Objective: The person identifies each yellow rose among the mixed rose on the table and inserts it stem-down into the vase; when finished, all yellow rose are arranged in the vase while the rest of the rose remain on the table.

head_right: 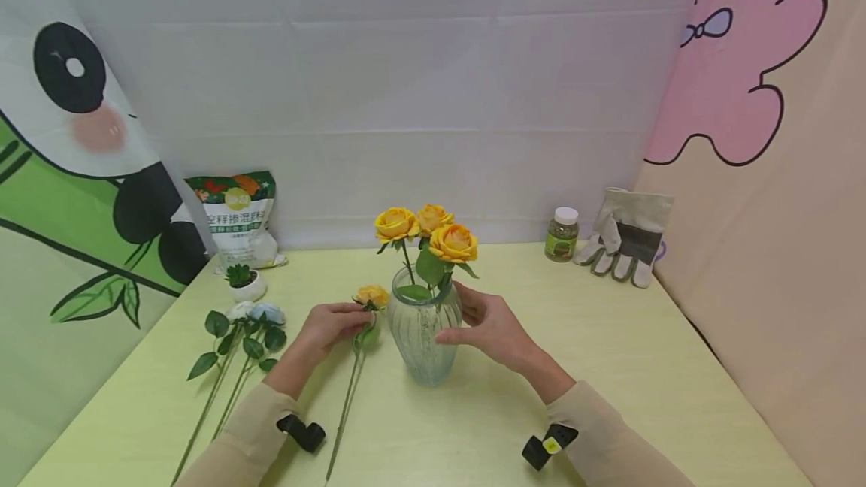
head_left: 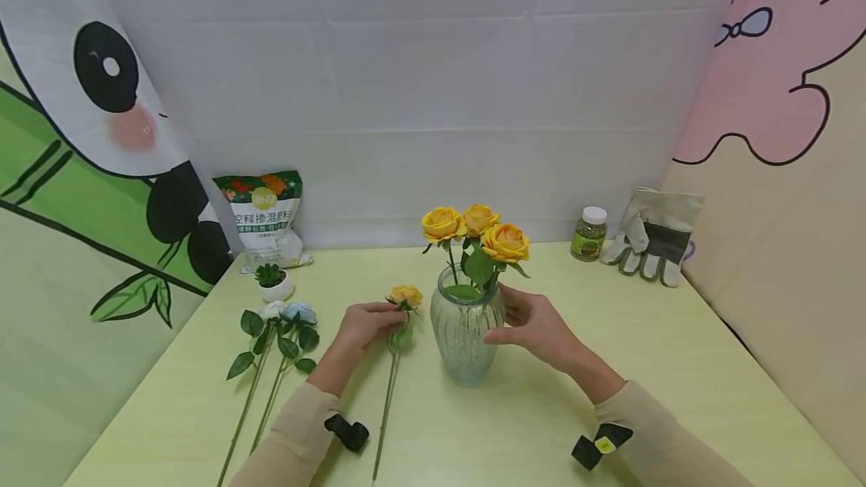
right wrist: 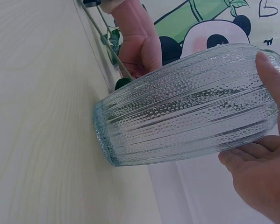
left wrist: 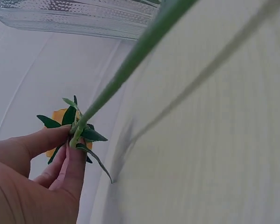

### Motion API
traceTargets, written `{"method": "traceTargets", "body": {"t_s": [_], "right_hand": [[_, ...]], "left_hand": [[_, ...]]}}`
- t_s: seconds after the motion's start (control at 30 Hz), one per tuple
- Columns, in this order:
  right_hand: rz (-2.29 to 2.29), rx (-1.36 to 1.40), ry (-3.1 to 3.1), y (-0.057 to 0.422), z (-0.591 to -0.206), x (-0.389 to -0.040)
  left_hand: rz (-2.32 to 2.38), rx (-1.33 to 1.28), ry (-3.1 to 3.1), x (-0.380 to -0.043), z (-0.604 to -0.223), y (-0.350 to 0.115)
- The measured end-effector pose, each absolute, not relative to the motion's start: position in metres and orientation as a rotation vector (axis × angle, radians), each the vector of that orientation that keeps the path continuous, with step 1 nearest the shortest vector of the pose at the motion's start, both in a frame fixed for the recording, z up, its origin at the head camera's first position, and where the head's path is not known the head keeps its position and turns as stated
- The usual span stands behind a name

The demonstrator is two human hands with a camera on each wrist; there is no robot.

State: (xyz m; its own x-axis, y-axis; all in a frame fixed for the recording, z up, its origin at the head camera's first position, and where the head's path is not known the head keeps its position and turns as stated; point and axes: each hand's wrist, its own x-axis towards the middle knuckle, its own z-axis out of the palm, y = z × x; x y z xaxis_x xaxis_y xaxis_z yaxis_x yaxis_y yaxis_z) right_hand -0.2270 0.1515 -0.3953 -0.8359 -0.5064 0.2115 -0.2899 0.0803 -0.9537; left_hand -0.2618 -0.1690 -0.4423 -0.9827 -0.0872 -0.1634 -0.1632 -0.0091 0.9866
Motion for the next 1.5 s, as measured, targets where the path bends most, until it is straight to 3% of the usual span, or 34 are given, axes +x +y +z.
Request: {"method": "traceTargets", "body": {"t_s": [0.27,0.63,1.1,1.5], "right_hand": [[-1.857,-0.813,2.157,0.151,-0.393,-0.225],[-1.837,-0.781,2.190,0.151,-0.392,-0.226],[-1.843,-0.799,2.182,0.151,-0.393,-0.226],[-1.852,-0.813,2.166,0.152,-0.393,-0.226]], "left_hand": [[2.272,-0.308,1.956,-0.264,-0.433,-0.180],[2.344,-0.064,1.453,-0.264,-0.417,-0.195],[2.603,-0.124,1.221,-0.255,-0.385,-0.191],[2.796,0.030,1.005,-0.247,-0.364,-0.181]]}}
